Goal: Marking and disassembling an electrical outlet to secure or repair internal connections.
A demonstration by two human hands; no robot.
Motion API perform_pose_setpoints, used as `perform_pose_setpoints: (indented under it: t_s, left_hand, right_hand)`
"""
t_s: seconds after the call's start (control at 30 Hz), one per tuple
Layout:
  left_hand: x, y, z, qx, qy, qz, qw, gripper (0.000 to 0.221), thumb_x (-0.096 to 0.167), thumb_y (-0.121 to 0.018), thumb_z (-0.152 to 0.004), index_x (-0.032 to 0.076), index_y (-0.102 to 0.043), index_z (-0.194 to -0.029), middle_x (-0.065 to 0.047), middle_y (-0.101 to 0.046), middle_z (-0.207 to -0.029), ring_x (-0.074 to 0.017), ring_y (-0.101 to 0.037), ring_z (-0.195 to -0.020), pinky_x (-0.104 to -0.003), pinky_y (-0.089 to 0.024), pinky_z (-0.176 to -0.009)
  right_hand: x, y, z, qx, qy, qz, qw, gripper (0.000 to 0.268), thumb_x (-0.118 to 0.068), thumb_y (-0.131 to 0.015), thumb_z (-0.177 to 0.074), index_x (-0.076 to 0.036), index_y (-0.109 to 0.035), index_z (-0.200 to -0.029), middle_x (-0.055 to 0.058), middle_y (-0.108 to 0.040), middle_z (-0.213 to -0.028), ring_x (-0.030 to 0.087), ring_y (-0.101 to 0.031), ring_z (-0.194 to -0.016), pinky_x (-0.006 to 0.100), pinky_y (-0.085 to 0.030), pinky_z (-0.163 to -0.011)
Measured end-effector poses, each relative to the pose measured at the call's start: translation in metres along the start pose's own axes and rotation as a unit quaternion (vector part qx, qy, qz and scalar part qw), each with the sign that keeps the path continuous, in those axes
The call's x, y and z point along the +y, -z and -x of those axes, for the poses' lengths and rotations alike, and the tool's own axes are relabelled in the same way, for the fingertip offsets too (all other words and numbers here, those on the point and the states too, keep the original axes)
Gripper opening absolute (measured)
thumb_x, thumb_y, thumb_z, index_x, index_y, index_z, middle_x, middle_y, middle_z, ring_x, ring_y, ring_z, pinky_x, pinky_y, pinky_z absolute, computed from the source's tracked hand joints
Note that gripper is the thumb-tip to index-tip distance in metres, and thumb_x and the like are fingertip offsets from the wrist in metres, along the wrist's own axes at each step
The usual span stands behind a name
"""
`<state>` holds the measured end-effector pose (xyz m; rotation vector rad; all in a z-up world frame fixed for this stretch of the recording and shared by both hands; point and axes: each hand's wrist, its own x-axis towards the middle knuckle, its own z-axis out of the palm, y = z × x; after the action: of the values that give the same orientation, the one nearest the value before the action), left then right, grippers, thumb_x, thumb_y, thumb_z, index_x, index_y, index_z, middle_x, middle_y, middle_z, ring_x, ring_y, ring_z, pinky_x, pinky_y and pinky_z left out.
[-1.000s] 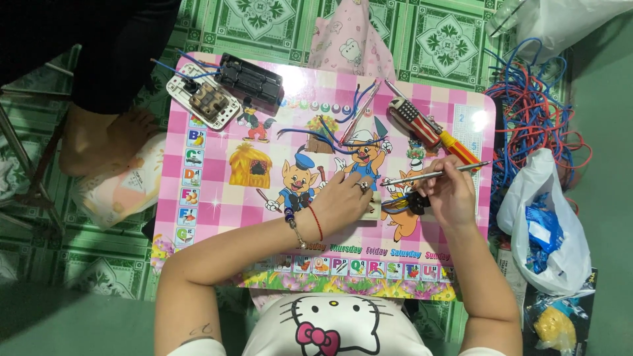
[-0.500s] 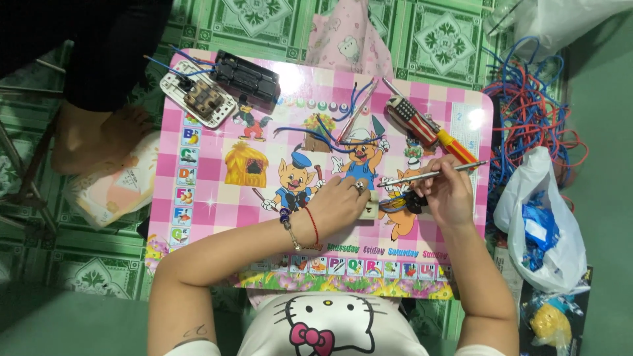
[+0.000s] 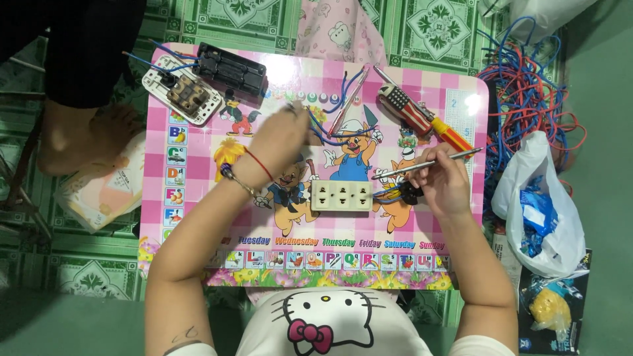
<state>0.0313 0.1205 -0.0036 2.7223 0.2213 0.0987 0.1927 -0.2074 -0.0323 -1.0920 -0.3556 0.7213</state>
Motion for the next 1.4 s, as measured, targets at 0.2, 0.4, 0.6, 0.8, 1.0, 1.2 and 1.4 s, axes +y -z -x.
perform_pose_setpoints:
  t_s: [0.2,0.4,0.6,0.8,1.0,1.2,1.4]
  left_hand:
    - [-0.018,-0.031,0.002,0.039,-0.026,-0.163,0.985,0.022,0.030,-0.057,-0.101,0.010,-0.065,-0.105,-0.008,-0.065,-0.086,-0.0266,-0.064,-0.088,-0.040,-0.049,-0.071]
    - [0.019,0.035,0.021,0.112,-0.081,-0.106,0.985,0.018,0.023,-0.068,-0.097,0.011,-0.067,-0.110,-0.008,-0.066,-0.087,-0.0253,-0.065,-0.081,-0.037,-0.050,-0.067]
    - [0.084,0.027,0.066,-0.034,-0.145,0.080,0.986,0.089,0.046,-0.070,-0.089,0.003,-0.027,-0.154,-0.029,-0.055,-0.132,-0.0495,-0.056,-0.121,-0.058,-0.047,-0.095]
    - [0.064,-0.041,0.087,0.048,-0.132,0.025,0.990,0.087,0.053,-0.065,-0.090,0.010,-0.030,-0.158,-0.015,-0.066,-0.117,-0.0342,-0.061,-0.116,-0.048,-0.043,-0.097]
    - [0.056,-0.039,0.089,0.096,-0.138,0.018,0.986,0.081,0.058,-0.065,-0.088,0.019,-0.040,-0.155,-0.010,-0.074,-0.104,-0.0285,-0.062,-0.110,-0.048,-0.038,-0.093]
    - [0.055,-0.033,0.087,0.092,-0.113,0.049,0.988,0.079,0.052,-0.071,-0.078,0.028,-0.049,-0.150,-0.006,-0.071,-0.067,-0.0284,-0.064,-0.107,-0.044,-0.036,-0.088]
    - [0.053,-0.033,0.086,0.082,-0.104,0.063,0.989,0.078,0.049,-0.076,-0.073,0.028,-0.054,-0.145,-0.006,-0.069,-0.058,-0.0268,-0.065,-0.105,-0.044,-0.035,-0.087]
  right_hand:
    - [-0.001,-0.002,-0.002,0.002,-0.002,0.003,1.000,0.020,-0.025,-0.046,-0.109,-0.008,-0.052,-0.099,0.009,-0.046,-0.065,0.021,-0.049,-0.055,0.035,-0.047,-0.054]
    - [0.007,0.011,0.001,0.021,-0.008,0.015,1.000,0.031,-0.031,-0.045,-0.111,-0.004,-0.058,-0.105,0.012,-0.055,-0.066,0.020,-0.059,-0.053,0.034,-0.052,-0.055]
    - [0.006,-0.023,0.017,-0.117,0.106,0.259,0.953,0.026,-0.017,-0.038,-0.112,-0.008,-0.053,-0.093,0.028,-0.076,-0.099,0.033,-0.078,-0.088,0.034,-0.063,-0.072]
    - [-0.026,-0.083,0.025,-0.291,0.019,0.516,0.806,0.023,-0.027,-0.062,-0.099,-0.008,-0.052,-0.091,0.023,-0.066,-0.138,0.041,-0.053,-0.138,0.061,-0.038,-0.116]
    - [0.021,-0.065,0.024,-0.282,0.191,0.544,0.767,0.043,-0.035,-0.079,-0.089,-0.014,-0.041,-0.093,0.014,-0.067,-0.133,0.035,-0.065,-0.113,0.048,-0.048,-0.095]
    - [0.026,-0.070,0.024,-0.262,0.204,0.558,0.760,0.042,-0.033,-0.081,-0.085,-0.015,-0.043,-0.092,0.012,-0.070,-0.127,0.029,-0.065,-0.100,0.043,-0.046,-0.091]
    - [0.039,-0.066,0.022,-0.262,0.214,0.550,0.763,0.043,-0.034,-0.081,-0.082,-0.013,-0.045,-0.092,0.013,-0.070,-0.124,0.034,-0.064,-0.104,0.046,-0.046,-0.092]
